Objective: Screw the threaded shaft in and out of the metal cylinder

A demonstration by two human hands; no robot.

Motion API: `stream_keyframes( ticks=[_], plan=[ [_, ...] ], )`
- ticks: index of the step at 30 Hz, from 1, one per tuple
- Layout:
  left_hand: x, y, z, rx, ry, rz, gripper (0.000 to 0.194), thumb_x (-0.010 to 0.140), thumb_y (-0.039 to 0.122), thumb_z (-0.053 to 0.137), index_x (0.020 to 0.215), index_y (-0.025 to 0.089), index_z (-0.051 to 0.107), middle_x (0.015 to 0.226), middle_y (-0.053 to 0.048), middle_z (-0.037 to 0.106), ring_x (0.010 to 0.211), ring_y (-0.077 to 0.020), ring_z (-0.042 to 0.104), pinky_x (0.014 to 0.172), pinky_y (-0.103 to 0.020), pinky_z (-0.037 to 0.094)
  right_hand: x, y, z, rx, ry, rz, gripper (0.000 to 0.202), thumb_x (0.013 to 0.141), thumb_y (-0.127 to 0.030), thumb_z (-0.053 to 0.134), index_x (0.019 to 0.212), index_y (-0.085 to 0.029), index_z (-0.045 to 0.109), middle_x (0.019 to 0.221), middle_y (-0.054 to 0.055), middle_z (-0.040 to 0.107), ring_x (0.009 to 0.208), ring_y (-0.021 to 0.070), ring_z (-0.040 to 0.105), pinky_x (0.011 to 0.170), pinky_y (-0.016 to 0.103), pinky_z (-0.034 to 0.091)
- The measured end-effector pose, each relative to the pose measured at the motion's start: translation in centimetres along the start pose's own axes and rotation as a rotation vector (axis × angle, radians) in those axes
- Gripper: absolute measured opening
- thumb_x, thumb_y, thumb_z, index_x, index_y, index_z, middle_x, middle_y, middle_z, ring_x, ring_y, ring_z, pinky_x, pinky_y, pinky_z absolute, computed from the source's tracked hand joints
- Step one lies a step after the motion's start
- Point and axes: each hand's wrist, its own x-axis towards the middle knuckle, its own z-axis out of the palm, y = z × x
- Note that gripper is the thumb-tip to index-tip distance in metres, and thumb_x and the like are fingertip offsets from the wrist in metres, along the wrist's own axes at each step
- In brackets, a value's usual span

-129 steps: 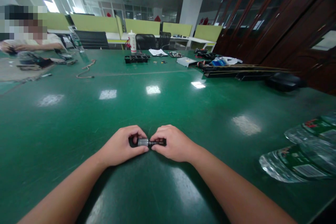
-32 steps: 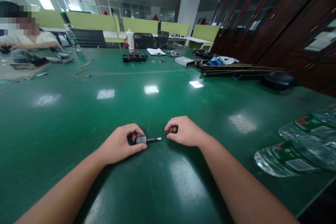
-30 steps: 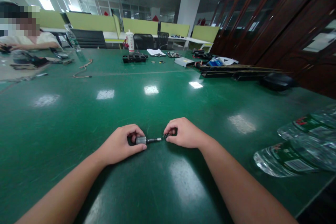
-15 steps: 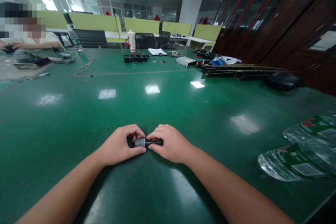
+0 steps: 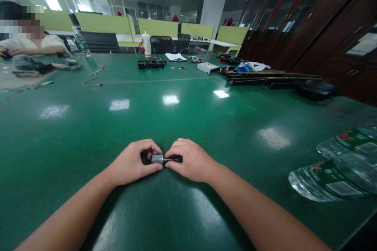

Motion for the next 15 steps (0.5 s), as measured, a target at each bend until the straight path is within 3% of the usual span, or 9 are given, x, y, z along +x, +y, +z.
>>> stream_keyframes(
  ticks=[15],
  plan=[
    [-0.02,0.02,0.07,-0.029,0.006,0.021,0.015,0.078,0.031,0.068,0.083,0.018,0.063,0.077,0.000,0.061,0.071,-0.0153,0.057,0.066,-0.025,0.043,-0.04,-0.02,-0.02,-0.001,0.005,0.003,0.013,0.082,-0.023,0.068,0.094,-0.021,0.073,0.085,0.003,0.070,0.083,0.0168,0.058,0.080,0.030,0.041]
  ],
)
